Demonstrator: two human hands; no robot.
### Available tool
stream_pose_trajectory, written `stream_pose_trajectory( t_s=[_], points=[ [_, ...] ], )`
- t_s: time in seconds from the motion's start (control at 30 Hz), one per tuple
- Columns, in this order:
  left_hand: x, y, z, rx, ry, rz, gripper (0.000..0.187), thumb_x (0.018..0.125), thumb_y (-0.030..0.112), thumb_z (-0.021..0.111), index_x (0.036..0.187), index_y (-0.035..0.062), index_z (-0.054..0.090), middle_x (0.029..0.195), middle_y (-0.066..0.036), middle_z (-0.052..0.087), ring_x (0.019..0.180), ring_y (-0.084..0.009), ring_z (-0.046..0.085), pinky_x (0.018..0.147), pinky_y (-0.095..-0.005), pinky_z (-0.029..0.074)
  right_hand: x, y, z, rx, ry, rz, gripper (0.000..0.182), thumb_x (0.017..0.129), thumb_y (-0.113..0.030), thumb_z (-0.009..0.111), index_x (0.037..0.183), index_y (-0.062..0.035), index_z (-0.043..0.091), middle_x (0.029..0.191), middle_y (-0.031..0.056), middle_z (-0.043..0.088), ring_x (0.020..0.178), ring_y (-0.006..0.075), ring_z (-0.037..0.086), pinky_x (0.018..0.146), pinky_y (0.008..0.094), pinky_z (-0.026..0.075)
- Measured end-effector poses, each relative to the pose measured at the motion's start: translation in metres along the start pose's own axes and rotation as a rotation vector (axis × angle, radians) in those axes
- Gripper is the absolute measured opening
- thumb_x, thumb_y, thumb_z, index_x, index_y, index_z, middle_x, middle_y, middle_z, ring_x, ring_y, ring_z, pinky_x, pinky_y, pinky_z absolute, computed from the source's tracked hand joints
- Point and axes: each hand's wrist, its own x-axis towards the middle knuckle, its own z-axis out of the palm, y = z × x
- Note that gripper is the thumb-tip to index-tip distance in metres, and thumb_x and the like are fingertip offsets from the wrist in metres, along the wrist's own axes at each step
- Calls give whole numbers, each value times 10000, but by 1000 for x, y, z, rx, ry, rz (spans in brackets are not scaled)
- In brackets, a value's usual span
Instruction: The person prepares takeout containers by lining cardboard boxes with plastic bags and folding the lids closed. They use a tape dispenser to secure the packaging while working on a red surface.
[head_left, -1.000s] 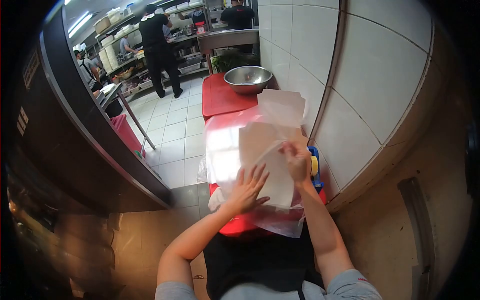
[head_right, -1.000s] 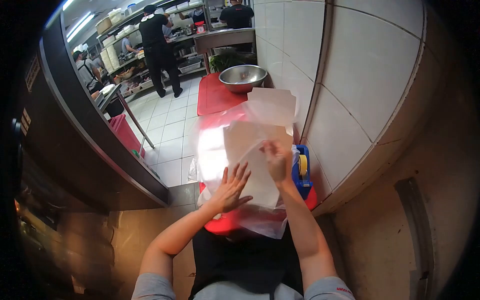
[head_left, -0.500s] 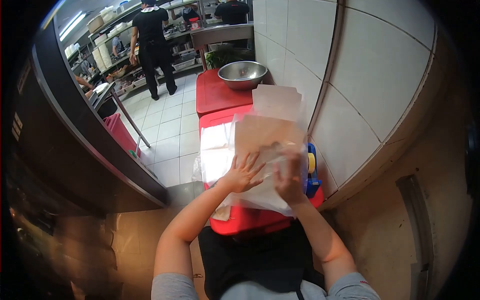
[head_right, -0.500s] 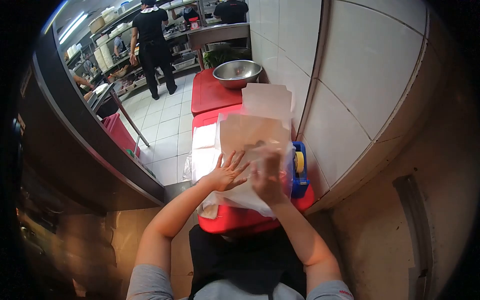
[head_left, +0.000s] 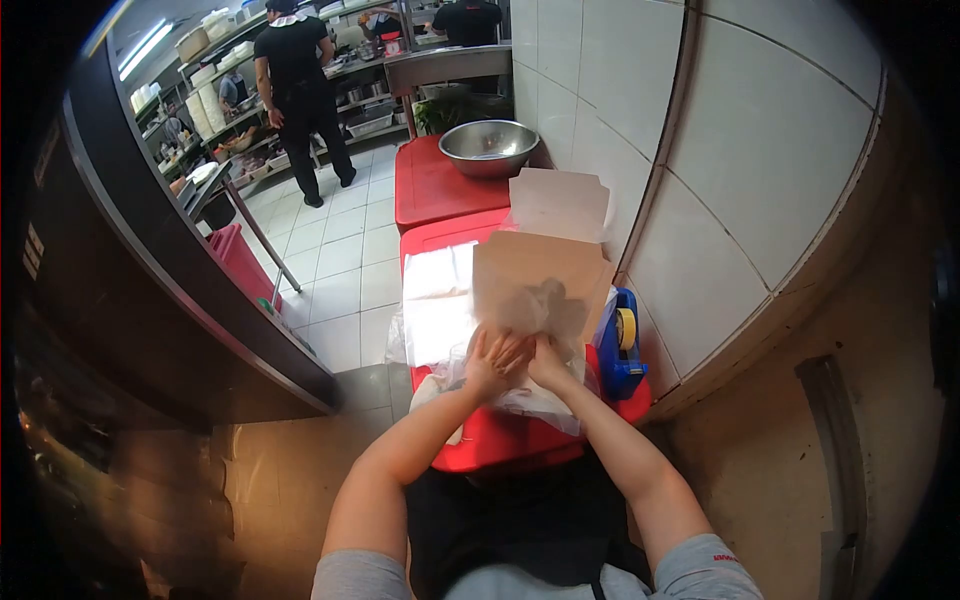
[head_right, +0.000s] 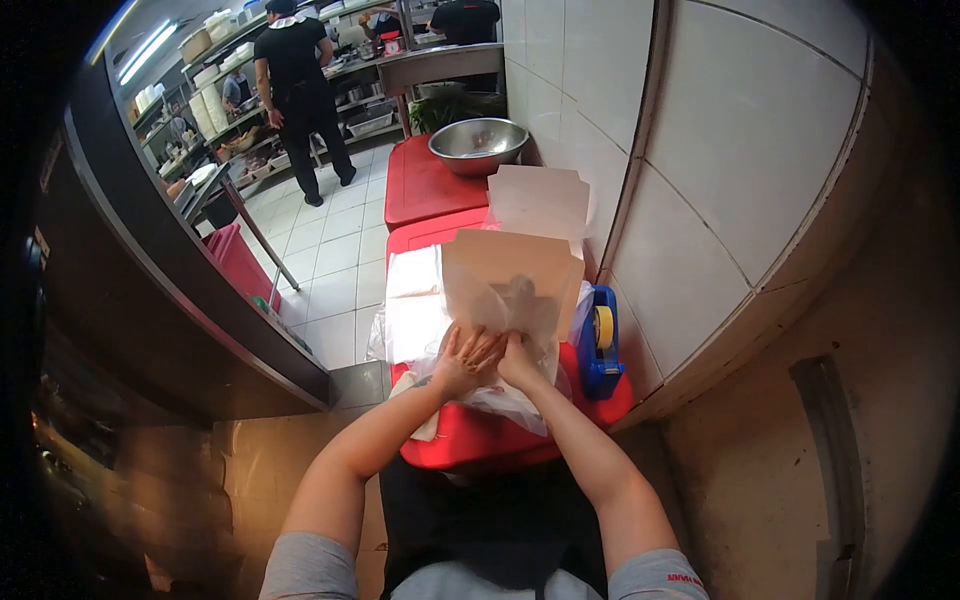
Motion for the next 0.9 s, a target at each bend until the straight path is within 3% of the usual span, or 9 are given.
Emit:
stream_pose_trajectory(
  t_s=[0.1,0.3,0.5,0.53,0.63,0.67,0.7,0.8,0.9],
  points=[
    [0,4,9,52,4,-50,739,849,676,298,1465,282,191,1544,42,75,1421,-276,33,1066,-635,-11,2,16,7,97,-83,133,300,761,39,438,1055,39,494,1048,246,541,996,363,537,852,395,433],
    [0,7,-16,163,-451,-330,687,888,615,284,1473,291,128,1541,97,49,1410,-340,-31,999,-709,-73,-4,8,-35,-68,-302,265,359,745,-10,473,1101,32,499,1085,250,542,1039,345,541,898,398,427],
    [-48,-21,-108,-59,-513,-513,856,803,731,336,1479,277,71,1549,-39,4,1378,-419,-135,983,-710,-104,-26,-31,-49,-525,-635,5,593,803,-239,549,1338,-39,391,1352,273,358,1257,404,372,1044,411,322],
    [-58,-28,-102,-100,-372,-408,866,783,726,410,1473,278,141,1540,-118,21,1386,-424,-83,1014,-697,-45,-28,-34,-52,-499,-712,-35,630,807,-286,567,1355,-40,375,1380,276,323,1269,408,356,1054,412,308],
    [-89,-28,-102,-294,-86,-107,820,792,675,471,1455,263,222,1533,-124,72,1392,-421,5,1045,-673,61,-21,-36,-82,-115,-853,-99,745,781,-351,634,1394,-71,316,1442,260,233,1322,415,266,1074,480,250],
    [-102,-23,-107,-360,-114,-41,813,772,426,663,1445,233,249,1530,-106,98,1385,-432,54,1018,-691,148,-33,-40,-97,-103,-851,-168,792,759,-345,673,1408,-94,293,1454,244,223,1339,406,237,1072,510,236],
    [-113,-20,-106,-371,-97,1,803,773,411,665,1441,233,258,1529,-95,108,1388,-419,62,1024,-684,149,-46,-46,-113,-92,-849,-234,843,738,-338,711,1421,-118,270,1465,228,212,1355,398,209,1070,539,222],
    [-148,-13,-82,-377,24,92,782,762,363,679,1426,228,289,1520,-61,157,1399,-361,97,1042,-659,157,-96,-57,-141,-573,-739,-299,930,695,-391,754,1427,-111,254,1468,192,232,1370,372,188,1070,553,206],
    [-185,1,-62,-211,90,104,784,752,346,686,1423,271,288,1522,-63,151,1398,-353,115,1044,-658,149,-118,-52,-157,-696,-624,-266,997,666,-406,770,1429,-80,219,1479,162,210,1372,361,182,1082,542,195]
  ],
)
